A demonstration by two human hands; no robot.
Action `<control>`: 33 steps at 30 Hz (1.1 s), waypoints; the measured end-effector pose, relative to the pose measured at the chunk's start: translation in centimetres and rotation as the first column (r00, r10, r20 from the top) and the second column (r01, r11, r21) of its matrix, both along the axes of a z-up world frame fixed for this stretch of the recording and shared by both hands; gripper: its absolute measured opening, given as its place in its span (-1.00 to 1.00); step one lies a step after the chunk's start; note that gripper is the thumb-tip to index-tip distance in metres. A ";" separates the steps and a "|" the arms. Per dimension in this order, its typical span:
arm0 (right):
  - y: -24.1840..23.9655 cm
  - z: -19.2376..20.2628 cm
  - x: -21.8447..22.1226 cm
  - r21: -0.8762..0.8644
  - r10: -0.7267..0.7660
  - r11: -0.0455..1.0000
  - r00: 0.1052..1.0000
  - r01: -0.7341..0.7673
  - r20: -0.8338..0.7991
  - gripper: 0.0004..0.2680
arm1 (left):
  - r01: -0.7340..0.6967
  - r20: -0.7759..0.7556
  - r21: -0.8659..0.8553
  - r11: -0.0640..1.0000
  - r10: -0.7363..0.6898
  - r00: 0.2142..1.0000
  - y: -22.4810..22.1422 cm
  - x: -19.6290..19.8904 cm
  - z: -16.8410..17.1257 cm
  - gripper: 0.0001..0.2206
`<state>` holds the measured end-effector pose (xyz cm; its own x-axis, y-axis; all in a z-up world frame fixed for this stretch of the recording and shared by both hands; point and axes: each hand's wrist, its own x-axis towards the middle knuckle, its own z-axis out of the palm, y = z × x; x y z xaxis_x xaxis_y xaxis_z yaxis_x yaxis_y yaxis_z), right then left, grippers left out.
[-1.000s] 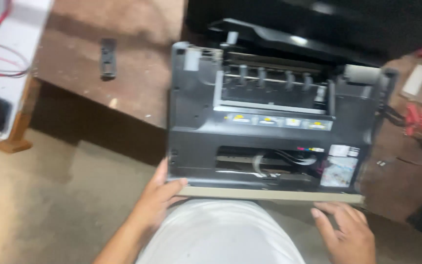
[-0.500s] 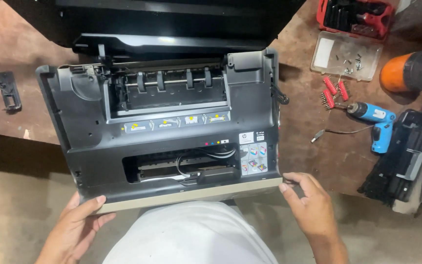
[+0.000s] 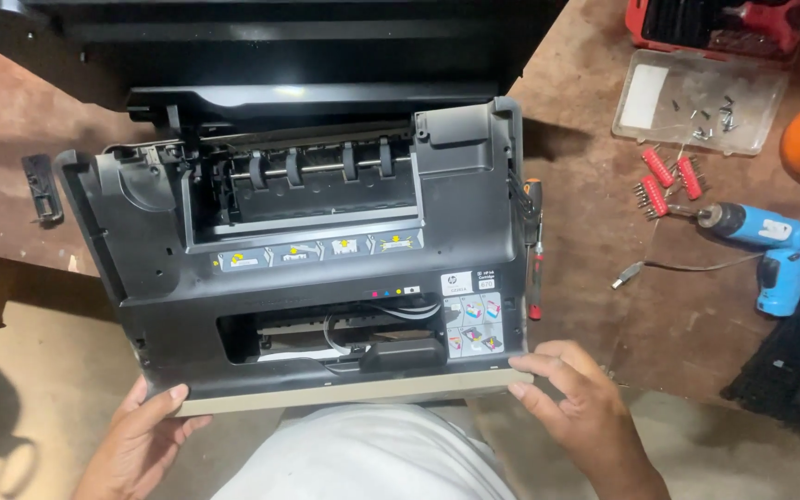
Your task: Disassembling a printer to access and remove internal components like the scanner bed and circuit boards for repair.
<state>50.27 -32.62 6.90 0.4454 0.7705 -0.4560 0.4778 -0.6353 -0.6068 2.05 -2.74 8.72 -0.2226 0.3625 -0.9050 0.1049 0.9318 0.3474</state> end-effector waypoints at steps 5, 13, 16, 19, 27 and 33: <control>0.3 -0.3 0.9 0.069 0.031 0.997 0.999 -0.029 -0.028 -0.79 | 0.036 0.069 0.087 0.996 -0.042 0.997 -0.9 -2.0 -1.3 -0.41; 0.1 -0.6 0.9 0.173 0.087 0.981 0.996 -0.089 0.016 -0.75 | 0.021 -0.006 0.057 0.998 -0.020 1.000 -0.2 0.5 0.5 -0.42; -0.8 -0.9 -0.1 0.175 0.035 0.983 0.997 -0.048 0.074 -0.75 | -0.024 -0.068 -0.001 1.000 0.024 0.997 0.2 2.5 1.8 -0.36; -0.5 -0.2 -0.7 0.234 0.014 0.972 0.997 -0.031 0.075 -0.79 | 0.014 -0.050 0.066 0.998 -0.010 0.999 0.0 5.7 4.3 -0.48; -0.5 -0.9 -1.1 0.075 -0.068 0.995 0.995 0.063 0.067 -0.78 | 0.568 -0.539 0.189 0.801 -0.399 0.742 -3.5 5.5 4.9 -0.08; -1.4 0.1 -2.1 0.006 -0.270 0.963 0.963 0.270 -0.015 -0.60 | 0.935 -0.736 0.171 0.311 -0.591 0.331 -5.6 3.5 2.0 -0.14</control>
